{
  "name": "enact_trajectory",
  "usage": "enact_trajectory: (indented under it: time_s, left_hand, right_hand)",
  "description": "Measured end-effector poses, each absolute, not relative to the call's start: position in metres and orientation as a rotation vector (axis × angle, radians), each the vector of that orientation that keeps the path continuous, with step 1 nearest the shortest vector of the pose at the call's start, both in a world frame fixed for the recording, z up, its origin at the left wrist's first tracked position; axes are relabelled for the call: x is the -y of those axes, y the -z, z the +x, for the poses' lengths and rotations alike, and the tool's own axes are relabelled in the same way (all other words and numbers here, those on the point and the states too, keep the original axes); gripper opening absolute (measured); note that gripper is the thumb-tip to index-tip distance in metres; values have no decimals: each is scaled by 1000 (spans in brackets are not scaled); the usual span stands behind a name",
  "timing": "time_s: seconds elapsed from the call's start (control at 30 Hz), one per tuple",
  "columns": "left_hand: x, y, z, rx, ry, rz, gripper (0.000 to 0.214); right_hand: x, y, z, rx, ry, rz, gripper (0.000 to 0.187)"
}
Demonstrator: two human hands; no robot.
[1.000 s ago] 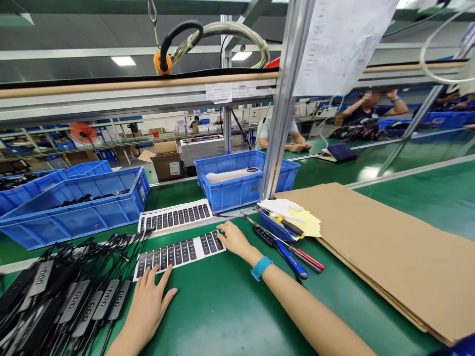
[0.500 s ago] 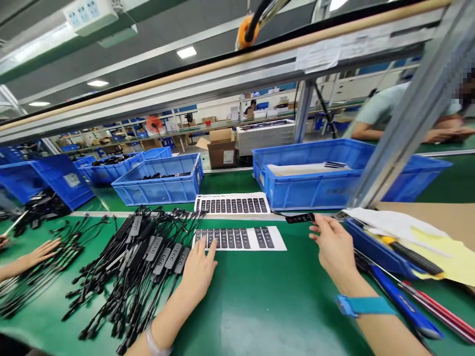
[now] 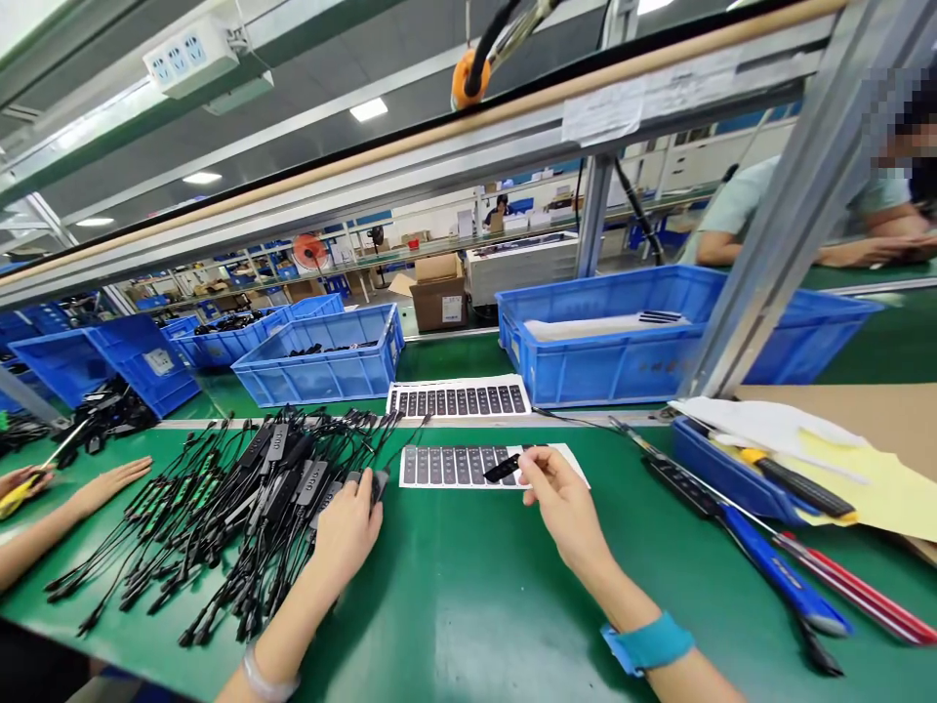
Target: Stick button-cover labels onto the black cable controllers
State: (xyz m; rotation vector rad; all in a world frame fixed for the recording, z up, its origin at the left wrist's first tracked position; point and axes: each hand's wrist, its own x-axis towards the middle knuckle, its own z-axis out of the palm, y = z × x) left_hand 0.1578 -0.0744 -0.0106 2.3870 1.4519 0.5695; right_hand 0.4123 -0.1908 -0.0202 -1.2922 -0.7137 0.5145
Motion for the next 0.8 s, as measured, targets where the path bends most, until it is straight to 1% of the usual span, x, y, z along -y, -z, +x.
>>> enact_trajectory:
  time_s: [0.1,0.27,0.3,0.43,0.53,0.7,0.8]
  left_hand:
    - [66,0,166,-1305,-707,2106,46]
    - [78,-7,191,-963,-687,1683,49]
    - [84,-5,195,-884,-668,1584,51]
    - [108,7,202,-609,-542,1105,72]
    - [120,15,203,-565,-452,1042,75]
    - [130,21,204,-506,-346,1047,71]
    - [133,22,204,-490,-299,1044,73]
  right_hand:
    - [191,19,402,747,-559,-1242,44]
    - [193,17,388,815,-649,-1206,42]
    - [194,16,385,830,-671,-1205,42]
    - [195,16,376,887,-763,-1195,37]
    - [195,17,368,900,-803,-1193,35]
    - [195,20,358,911,-875,-1226,32]
    - [196,23,355,887,-924,-1242,31]
